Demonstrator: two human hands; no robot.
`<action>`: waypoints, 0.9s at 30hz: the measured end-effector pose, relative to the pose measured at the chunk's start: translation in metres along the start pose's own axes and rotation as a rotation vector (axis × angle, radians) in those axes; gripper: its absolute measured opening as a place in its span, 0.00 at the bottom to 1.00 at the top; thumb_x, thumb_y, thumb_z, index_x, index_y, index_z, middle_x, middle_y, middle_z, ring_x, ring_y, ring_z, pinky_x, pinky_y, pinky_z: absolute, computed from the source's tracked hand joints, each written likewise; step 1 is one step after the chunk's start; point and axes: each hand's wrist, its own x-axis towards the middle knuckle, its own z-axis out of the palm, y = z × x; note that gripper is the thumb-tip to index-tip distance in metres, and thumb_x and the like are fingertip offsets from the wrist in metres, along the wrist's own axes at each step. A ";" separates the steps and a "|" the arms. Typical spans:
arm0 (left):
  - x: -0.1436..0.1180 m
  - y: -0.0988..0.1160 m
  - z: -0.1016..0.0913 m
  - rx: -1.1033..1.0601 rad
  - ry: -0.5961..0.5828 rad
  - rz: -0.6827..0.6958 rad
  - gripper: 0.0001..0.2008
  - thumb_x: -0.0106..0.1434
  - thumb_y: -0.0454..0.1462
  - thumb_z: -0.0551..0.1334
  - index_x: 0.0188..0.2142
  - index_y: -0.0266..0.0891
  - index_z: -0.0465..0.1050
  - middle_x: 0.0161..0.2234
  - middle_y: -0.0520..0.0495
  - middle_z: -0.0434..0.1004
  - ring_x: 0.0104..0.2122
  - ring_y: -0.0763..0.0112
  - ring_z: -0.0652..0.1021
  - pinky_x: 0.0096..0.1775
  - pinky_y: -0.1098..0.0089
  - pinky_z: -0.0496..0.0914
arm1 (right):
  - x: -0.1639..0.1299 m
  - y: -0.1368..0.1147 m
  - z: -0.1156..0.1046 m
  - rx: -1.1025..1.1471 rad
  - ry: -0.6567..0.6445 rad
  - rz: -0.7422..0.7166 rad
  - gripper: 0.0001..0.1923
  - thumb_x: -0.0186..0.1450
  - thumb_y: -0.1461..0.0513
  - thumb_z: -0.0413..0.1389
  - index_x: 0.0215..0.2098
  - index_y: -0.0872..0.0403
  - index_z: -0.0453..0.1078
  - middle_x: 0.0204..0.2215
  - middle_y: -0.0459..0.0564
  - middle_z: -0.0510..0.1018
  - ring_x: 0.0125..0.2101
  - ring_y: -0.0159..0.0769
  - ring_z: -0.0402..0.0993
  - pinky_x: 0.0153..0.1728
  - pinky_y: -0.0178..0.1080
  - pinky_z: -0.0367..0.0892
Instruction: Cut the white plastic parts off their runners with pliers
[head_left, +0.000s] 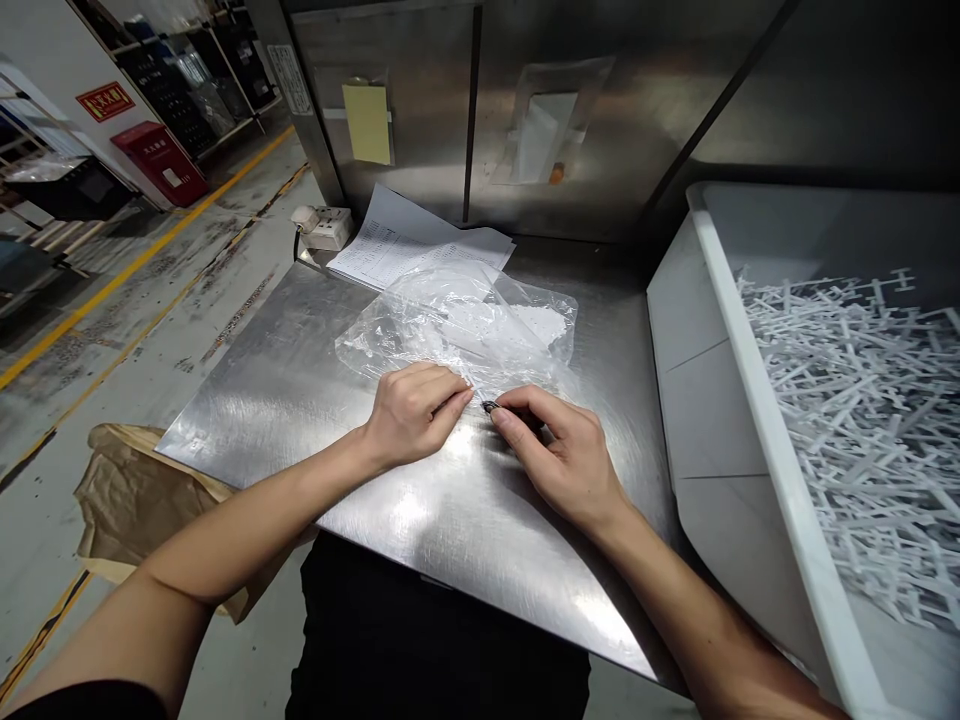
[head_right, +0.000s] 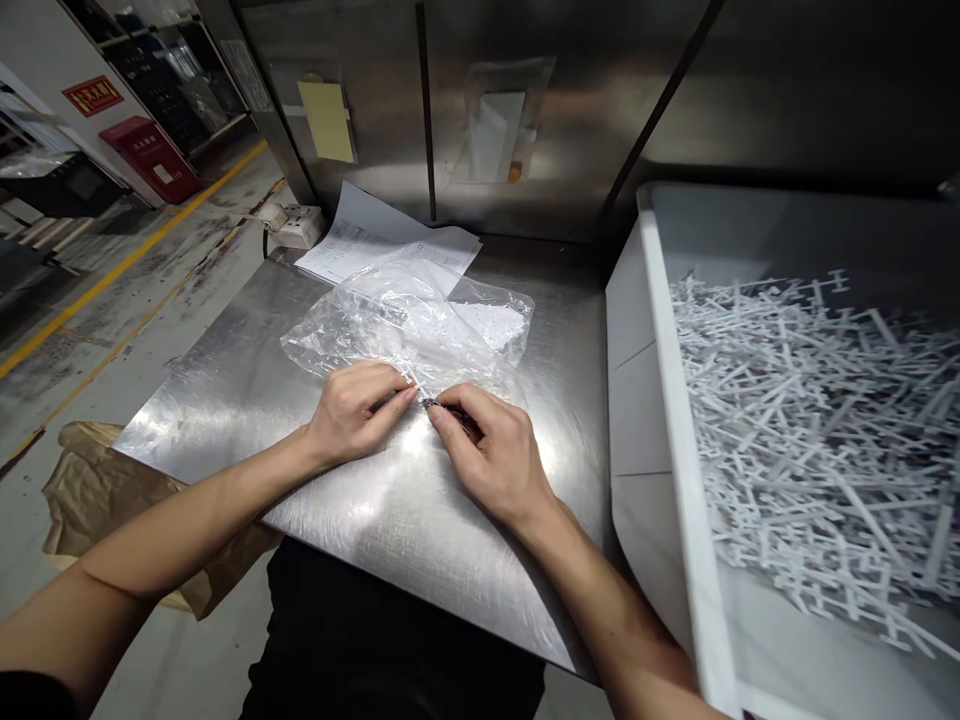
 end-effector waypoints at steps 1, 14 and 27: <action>0.000 0.000 0.000 0.004 -0.003 -0.004 0.14 0.78 0.36 0.59 0.35 0.38 0.78 0.28 0.48 0.79 0.29 0.69 0.76 0.37 0.65 0.70 | 0.000 0.000 0.000 -0.006 -0.001 0.004 0.09 0.77 0.57 0.59 0.40 0.49 0.77 0.33 0.47 0.83 0.32 0.38 0.77 0.37 0.40 0.69; -0.003 0.004 0.005 -0.002 -0.036 -0.060 0.11 0.76 0.36 0.62 0.36 0.38 0.81 0.31 0.48 0.85 0.30 0.68 0.81 0.36 0.66 0.71 | 0.000 0.004 0.007 0.135 0.009 0.215 0.14 0.74 0.54 0.60 0.33 0.52 0.76 0.26 0.44 0.77 0.27 0.34 0.69 0.29 0.38 0.61; 0.000 0.005 0.002 -0.128 -0.045 0.000 0.12 0.79 0.37 0.61 0.40 0.37 0.81 0.30 0.48 0.82 0.29 0.69 0.77 0.36 0.66 0.70 | 0.005 0.010 -0.001 0.179 0.146 0.198 0.13 0.74 0.53 0.61 0.36 0.51 0.77 0.29 0.46 0.79 0.30 0.36 0.72 0.33 0.39 0.65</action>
